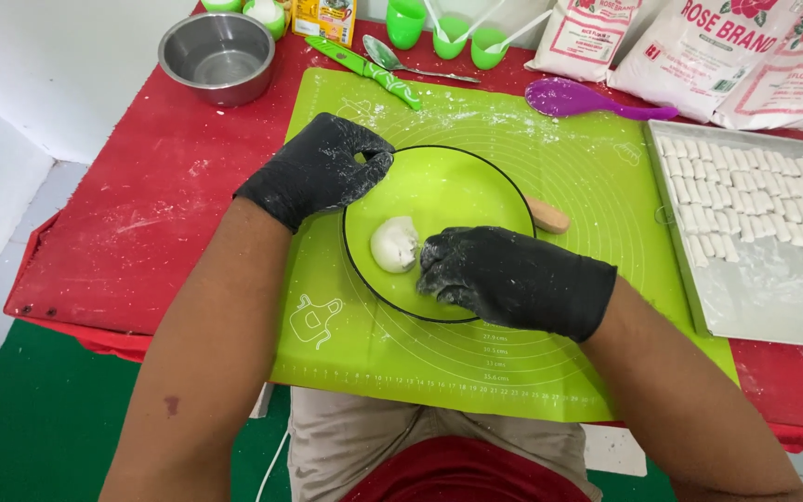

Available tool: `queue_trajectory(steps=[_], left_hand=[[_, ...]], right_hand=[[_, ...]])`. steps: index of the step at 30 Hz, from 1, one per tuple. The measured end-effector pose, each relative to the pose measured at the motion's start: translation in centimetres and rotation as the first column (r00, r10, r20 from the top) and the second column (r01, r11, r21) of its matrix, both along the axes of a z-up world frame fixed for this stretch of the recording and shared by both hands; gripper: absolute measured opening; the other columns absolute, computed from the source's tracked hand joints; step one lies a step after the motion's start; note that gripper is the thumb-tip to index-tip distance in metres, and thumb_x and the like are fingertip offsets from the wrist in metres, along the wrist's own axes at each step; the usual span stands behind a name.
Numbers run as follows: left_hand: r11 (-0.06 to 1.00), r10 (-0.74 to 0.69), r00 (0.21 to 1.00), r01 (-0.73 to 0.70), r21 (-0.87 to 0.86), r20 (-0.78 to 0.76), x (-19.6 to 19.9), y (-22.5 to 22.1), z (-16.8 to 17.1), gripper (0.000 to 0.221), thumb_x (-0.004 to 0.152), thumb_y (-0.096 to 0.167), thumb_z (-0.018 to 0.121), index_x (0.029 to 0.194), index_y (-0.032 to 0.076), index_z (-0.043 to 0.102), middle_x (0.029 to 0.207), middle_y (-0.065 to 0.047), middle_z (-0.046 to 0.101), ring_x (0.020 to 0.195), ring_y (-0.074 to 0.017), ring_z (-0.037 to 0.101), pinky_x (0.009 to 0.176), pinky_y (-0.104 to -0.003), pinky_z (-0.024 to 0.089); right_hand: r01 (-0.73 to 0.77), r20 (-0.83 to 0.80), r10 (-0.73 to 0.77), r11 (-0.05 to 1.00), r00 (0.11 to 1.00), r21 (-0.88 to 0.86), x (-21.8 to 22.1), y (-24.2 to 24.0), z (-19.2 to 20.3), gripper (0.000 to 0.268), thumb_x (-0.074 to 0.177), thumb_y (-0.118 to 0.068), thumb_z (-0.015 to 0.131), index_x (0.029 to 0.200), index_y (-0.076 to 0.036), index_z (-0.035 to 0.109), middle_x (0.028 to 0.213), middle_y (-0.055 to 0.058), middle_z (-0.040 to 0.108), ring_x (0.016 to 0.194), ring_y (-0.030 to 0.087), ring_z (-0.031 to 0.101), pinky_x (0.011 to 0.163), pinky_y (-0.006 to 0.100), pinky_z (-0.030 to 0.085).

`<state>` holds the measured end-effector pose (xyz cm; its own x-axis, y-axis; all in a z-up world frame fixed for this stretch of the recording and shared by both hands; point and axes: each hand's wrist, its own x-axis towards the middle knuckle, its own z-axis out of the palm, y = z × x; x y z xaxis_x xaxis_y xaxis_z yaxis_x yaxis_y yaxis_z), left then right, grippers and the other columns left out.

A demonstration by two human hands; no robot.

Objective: The person rolls dough into thin strips, cuts them into small uniform pieces using a scraper, and organizes them on a metal tray.

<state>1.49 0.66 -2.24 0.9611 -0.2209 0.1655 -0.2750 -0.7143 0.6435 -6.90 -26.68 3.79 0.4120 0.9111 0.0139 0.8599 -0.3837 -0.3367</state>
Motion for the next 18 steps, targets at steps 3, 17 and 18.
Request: queue_trajectory(steps=[3,17,18], left_hand=[[0.999,-0.023,0.999,0.024,-0.024,0.040,-0.5,-0.2,0.4,0.028,0.091,0.028,0.067,0.109,0.011,0.080,0.103,-0.017,0.077,0.100,-0.0418,0.071,0.088,-0.047,0.058],[0.999,-0.033,0.999,0.033,-0.031,0.022,-1.9,-0.3,2.2,0.031,0.090,0.030,0.065,0.109,0.011,0.080,0.106,-0.017,0.076,0.101,-0.0413,0.071,0.088,-0.047,0.059],[0.999,-0.020,1.000,0.019,-0.039,-0.007,-2.0,-0.5,2.7,0.032,0.090,0.030,0.064,0.110,0.010,0.080,0.106,-0.018,0.077,0.101,-0.0401,0.072,0.089,-0.045,0.059]], right_hand=[[0.020,-0.089,-0.020,1.000,0.996,-0.006,-0.1,0.4,0.8,0.022,0.094,-0.027,0.068,0.110,-0.015,0.075,0.106,0.017,0.076,0.106,0.041,0.069,0.093,0.049,0.055],[0.053,0.116,-0.072,0.985,0.991,0.163,0.7,0.0,1.3,0.019,0.090,-0.026,0.078,0.100,-0.010,0.078,0.102,0.016,0.078,0.107,0.035,0.072,0.091,0.044,0.057],[0.095,-0.021,-0.094,0.992,0.995,0.087,0.7,0.3,1.8,0.017,0.089,-0.027,0.077,0.094,-0.011,0.080,0.097,0.015,0.080,0.104,0.035,0.074,0.090,0.044,0.058]])
